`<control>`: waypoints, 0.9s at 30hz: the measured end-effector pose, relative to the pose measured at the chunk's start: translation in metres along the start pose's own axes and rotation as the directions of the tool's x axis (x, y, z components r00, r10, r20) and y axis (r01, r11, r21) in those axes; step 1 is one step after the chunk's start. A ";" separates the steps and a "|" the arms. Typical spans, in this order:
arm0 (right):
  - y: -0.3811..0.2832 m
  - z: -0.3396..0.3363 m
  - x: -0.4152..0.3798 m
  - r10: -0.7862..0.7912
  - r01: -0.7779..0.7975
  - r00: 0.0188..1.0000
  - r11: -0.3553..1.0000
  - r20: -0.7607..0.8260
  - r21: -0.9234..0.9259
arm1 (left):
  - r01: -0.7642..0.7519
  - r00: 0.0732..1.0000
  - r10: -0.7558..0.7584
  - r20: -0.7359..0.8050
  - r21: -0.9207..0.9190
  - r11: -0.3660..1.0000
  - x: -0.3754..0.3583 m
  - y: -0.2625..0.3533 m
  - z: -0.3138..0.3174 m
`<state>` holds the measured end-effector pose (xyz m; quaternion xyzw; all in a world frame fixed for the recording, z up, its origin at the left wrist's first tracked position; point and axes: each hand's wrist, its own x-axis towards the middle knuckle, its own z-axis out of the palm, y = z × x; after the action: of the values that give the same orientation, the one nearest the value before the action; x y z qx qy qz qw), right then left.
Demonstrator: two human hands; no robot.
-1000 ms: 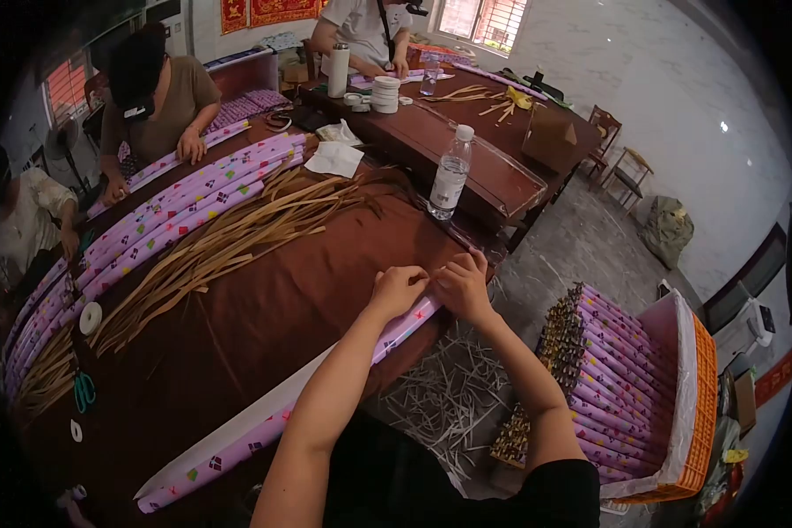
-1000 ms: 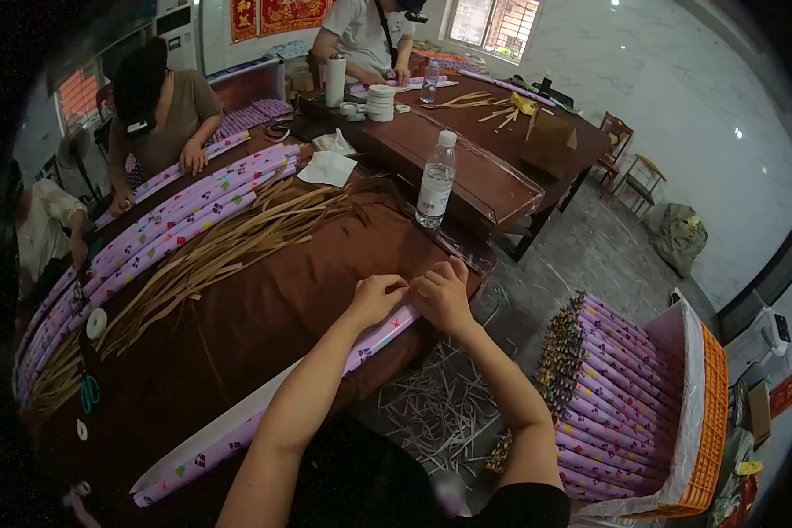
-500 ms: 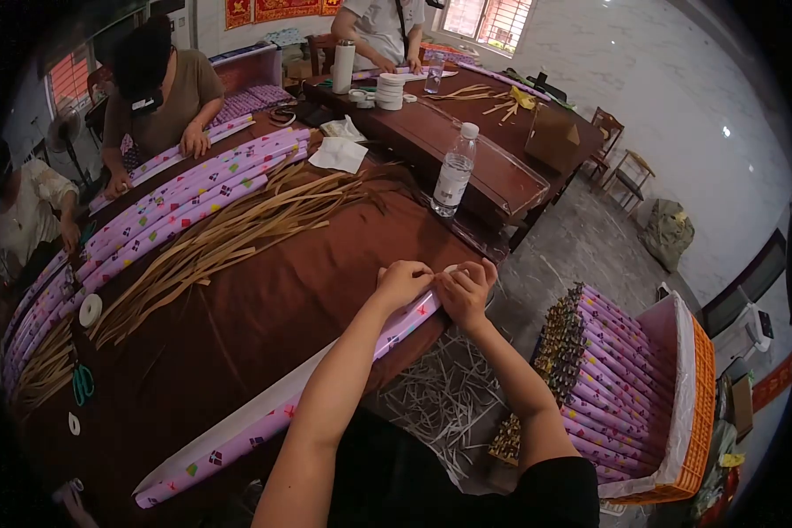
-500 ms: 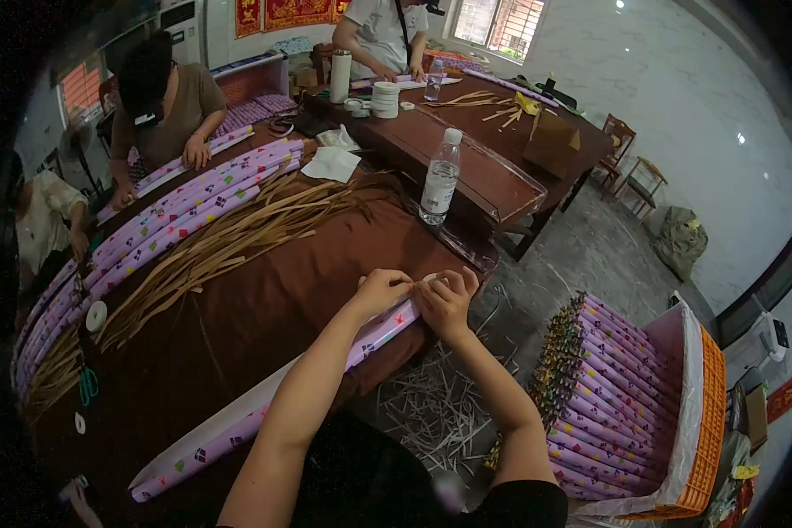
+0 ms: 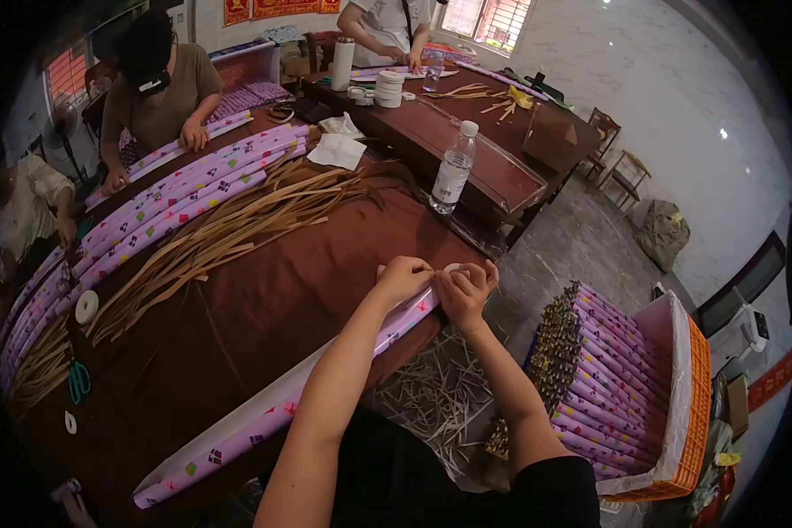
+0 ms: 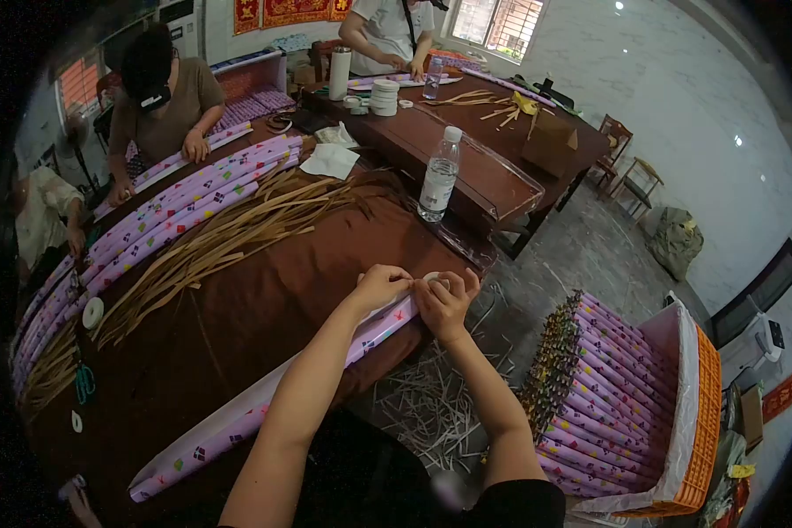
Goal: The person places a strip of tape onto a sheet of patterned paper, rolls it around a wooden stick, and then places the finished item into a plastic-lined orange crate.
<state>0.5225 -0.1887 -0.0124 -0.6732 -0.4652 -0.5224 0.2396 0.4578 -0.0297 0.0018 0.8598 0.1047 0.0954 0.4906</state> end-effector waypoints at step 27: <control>0.018 0.001 0.044 -0.152 0.094 0.840 0.986 0.521 0.136 | -0.199 0.947 0.275 -0.164 0.371 0.907 -0.008 0.000 0.003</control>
<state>0.5398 -0.1792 0.0308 -0.7464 -0.5821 -0.3056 0.1031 0.4511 -0.0347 -0.0004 0.9243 0.0658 0.2258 0.3006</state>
